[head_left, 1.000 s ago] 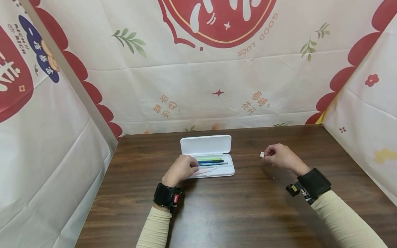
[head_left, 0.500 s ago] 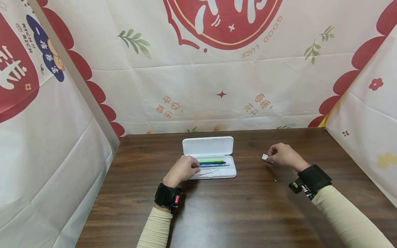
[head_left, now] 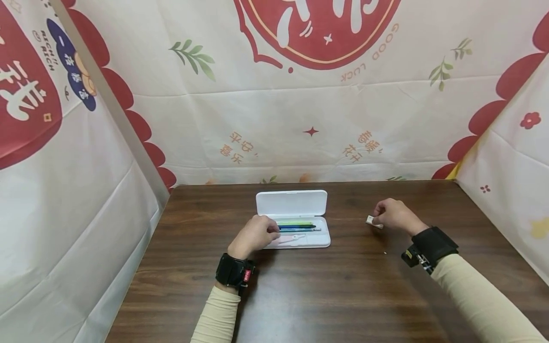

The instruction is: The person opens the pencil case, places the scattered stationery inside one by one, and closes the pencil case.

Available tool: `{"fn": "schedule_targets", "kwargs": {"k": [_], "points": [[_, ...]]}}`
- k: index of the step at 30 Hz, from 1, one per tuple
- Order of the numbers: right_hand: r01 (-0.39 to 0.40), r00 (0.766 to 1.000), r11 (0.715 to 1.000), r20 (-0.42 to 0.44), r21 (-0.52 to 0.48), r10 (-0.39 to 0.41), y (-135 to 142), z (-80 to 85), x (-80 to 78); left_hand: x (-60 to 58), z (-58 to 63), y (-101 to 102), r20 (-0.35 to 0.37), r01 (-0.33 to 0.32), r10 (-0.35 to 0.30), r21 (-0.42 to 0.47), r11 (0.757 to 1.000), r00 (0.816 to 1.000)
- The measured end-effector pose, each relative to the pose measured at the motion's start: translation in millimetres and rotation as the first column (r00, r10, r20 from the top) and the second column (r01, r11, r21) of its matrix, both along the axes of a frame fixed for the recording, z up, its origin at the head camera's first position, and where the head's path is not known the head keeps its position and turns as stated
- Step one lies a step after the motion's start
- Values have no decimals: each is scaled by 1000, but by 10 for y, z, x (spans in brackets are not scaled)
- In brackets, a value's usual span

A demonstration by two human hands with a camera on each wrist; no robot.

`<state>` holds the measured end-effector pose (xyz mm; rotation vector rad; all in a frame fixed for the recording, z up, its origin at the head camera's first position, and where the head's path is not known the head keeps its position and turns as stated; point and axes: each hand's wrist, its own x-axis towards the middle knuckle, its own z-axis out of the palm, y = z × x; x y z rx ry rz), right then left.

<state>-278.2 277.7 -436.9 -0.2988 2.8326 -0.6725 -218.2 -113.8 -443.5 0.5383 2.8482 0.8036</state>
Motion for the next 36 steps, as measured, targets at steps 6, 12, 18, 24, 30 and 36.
{"fn": "schedule_targets", "kwargs": {"k": [6,12,18,24,30,36], "points": [[3,999,1000,36,11,-3,-11,-16,-48,0,0,-9,-15,8,-8,4,1000,1000],[0,997,1000,76,10,-1,-25,-67,-97,-4,-2,-6,-1,1,-1,-1,1000,1000],[-4,997,1000,75,15,3,-35,-110,-120,-6,-11,0,4,2,-2,-7,1000,1000],[-5,998,1000,64,24,3,-43,-145,-136,-10,-13,11,6,5,-4,-16,1000,1000],[2,998,999,65,43,-5,-45,-190,-144,-10,-21,20,-8,16,-16,-23,1000,1000],[-2,998,999,62,43,-1,-62,-176,-175,-24,-18,14,-6,8,-8,-19,1000,1000]]}}
